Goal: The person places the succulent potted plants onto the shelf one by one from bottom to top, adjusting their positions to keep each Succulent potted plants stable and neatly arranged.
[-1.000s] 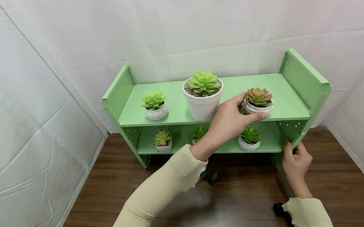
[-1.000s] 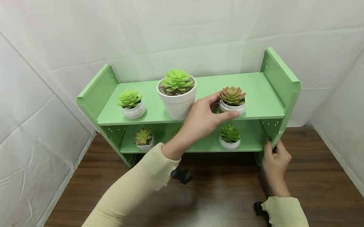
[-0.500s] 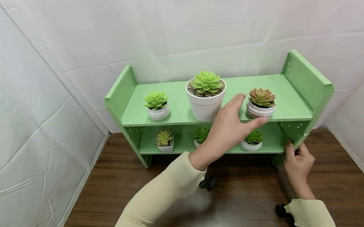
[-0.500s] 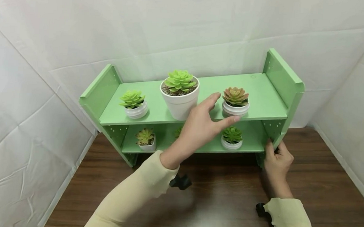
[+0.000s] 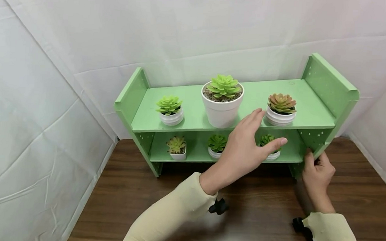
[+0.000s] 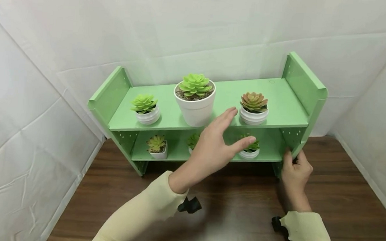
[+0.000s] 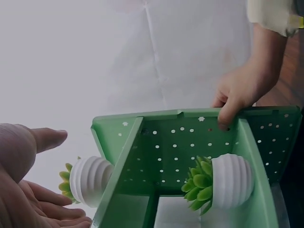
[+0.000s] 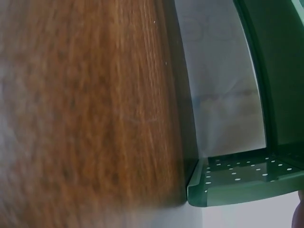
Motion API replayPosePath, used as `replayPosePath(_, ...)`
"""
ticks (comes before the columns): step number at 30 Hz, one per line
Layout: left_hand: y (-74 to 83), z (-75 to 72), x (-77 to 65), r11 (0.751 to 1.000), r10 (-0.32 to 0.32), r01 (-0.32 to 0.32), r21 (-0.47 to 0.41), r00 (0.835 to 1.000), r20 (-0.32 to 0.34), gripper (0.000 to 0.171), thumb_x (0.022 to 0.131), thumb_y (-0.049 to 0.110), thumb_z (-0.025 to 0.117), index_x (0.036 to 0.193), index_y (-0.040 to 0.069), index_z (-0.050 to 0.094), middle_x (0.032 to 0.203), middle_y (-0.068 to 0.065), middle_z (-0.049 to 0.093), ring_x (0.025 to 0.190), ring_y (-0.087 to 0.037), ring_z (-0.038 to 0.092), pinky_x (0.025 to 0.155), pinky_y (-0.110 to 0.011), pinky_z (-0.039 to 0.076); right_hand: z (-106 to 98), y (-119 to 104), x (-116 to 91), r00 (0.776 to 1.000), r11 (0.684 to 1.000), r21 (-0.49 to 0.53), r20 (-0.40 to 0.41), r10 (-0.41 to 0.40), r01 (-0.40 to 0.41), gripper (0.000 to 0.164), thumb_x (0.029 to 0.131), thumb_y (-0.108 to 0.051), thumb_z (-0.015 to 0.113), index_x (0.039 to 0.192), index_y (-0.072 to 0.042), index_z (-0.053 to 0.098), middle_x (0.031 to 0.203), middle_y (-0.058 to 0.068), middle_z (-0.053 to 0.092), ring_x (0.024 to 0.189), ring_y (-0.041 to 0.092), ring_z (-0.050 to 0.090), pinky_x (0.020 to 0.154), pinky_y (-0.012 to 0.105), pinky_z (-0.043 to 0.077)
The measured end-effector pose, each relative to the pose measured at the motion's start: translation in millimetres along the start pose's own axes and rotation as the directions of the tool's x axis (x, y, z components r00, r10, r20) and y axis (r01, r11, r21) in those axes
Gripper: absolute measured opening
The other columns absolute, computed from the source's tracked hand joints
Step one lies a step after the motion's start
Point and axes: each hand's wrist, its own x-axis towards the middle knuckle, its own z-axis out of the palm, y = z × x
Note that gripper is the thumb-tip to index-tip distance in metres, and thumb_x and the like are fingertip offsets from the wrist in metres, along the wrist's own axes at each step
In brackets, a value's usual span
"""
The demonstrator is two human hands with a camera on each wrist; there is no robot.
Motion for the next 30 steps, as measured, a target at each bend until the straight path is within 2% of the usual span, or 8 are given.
replayPosePath(4, -0.4, 2.5, -8.8, 0.996, 0.080, -0.079, 0.045, 0.996, -0.029, 0.078, 0.085, 0.055, 0.053, 0.142, 0.008, 0.031, 0.146, -0.002, 0.027, 0.132, -0.004, 0.015, 0.105, -0.024, 0.020, 0.0, -1.8, 2.8, 1.000, 0.999, -0.022, -0.004, 0.026, -0.026, 0.018, 0.087, -0.015, 0.060, 0.088, 0.002, 0.068, 0.065, -0.010, 0.057, 0.058, 0.001, 0.046, 0.052, 0.014, 0.033)
replayPosePath(8, -0.4, 5.7, -17.2, 0.984, 0.171, -0.167, 0.059, 0.982, -0.079, 0.074, 0.086, 0.050, 0.056, 0.140, 0.004, 0.034, 0.145, -0.006, 0.028, 0.132, -0.008, 0.016, 0.105, -0.024, 0.019, -1.5, -2.6, 5.2, 0.999, 0.998, -0.048, 0.004, 0.036, -0.036, 0.019, 0.087, -0.016, 0.060, 0.089, 0.001, 0.068, 0.064, -0.011, 0.056, 0.058, 0.001, 0.045, 0.052, 0.015, 0.032)
replayPosePath(15, -2.0, 12.9, -28.7, 0.929, 0.368, -0.352, 0.117, 0.911, -0.187, 0.070, 0.084, 0.038, 0.064, 0.135, -0.003, 0.039, 0.141, -0.015, 0.034, 0.132, -0.017, 0.022, 0.106, -0.028, 0.020, -5.7, -4.3, 8.4, 0.999, 0.995, -0.097, 0.003, 0.032, -0.032, 0.022, 0.088, -0.022, 0.060, 0.093, -0.002, 0.067, 0.066, -0.017, 0.054, 0.059, 0.002, 0.045, 0.054, 0.015, 0.032)
replayPosePath(18, -4.0, 15.9, -33.4, 0.919, 0.394, -0.376, 0.121, 0.897, -0.202, 0.069, 0.083, 0.036, 0.065, 0.135, -0.002, 0.040, 0.140, -0.015, 0.035, 0.132, -0.019, 0.024, 0.106, -0.030, 0.021, -9.1, -3.8, 7.6, 1.000, 0.993, -0.115, 0.000, 0.029, -0.028, 0.022, 0.088, -0.023, 0.060, 0.098, -0.005, 0.068, 0.067, -0.020, 0.053, 0.060, 0.001, 0.046, 0.055, 0.015, 0.032)
replayPosePath(20, -6.0, 17.9, -37.2, 0.916, 0.399, -0.379, 0.131, 0.895, -0.200, 0.068, 0.083, 0.036, 0.065, 0.134, -0.002, 0.040, 0.141, -0.015, 0.034, 0.132, -0.020, 0.024, 0.106, -0.031, 0.021, -11.5, -3.5, 6.4, 1.000, 0.992, -0.126, -0.002, 0.023, -0.023, 0.022, 0.089, -0.023, 0.060, 0.103, -0.008, 0.068, 0.067, -0.016, 0.054, 0.061, 0.000, 0.046, 0.055, 0.015, 0.032)
replayPosePath(24, -12.9, 20.3, -47.2, 0.920, 0.379, -0.350, 0.175, 0.907, -0.182, 0.066, 0.085, 0.039, 0.062, 0.135, 0.001, 0.041, 0.143, -0.012, 0.031, 0.133, -0.020, 0.021, 0.107, -0.034, 0.020, -15.3, -7.2, 2.7, 1.000, 0.990, -0.139, 0.011, 0.007, -0.005, 0.027, 0.089, -0.020, 0.058, 0.115, -0.017, 0.065, 0.078, -0.003, 0.061, 0.067, -0.001, 0.051, 0.060, 0.013, 0.035)
replayPosePath(27, -20.3, 19.6, -56.3, 0.927, 0.344, -0.306, 0.216, 0.923, -0.170, 0.063, 0.087, 0.042, 0.058, 0.135, 0.005, 0.042, 0.145, -0.008, 0.028, 0.134, -0.018, 0.018, 0.107, -0.036, 0.018, -19.2, -14.6, 1.2, 0.999, 0.995, -0.103, 0.039, -0.017, 0.021, 0.037, 0.089, -0.014, 0.057, 0.125, -0.023, 0.058, 0.104, 0.001, 0.063, 0.091, 0.002, 0.056, 0.077, 0.014, 0.041)
replayPosePath(30, -29.9, 16.6, -67.7, 0.933, 0.302, -0.254, 0.257, 0.938, -0.169, 0.061, 0.088, 0.044, 0.055, 0.136, 0.008, 0.043, 0.146, -0.005, 0.027, 0.134, -0.018, 0.018, 0.107, -0.040, 0.019, -24.9, -25.4, -1.8, 0.997, 0.996, -0.066, 0.064, -0.049, 0.053, 0.048, 0.087, -0.009, 0.056, 0.133, -0.024, 0.049, 0.124, 0.000, 0.055, 0.114, 0.010, 0.049, 0.094, 0.023, 0.037)
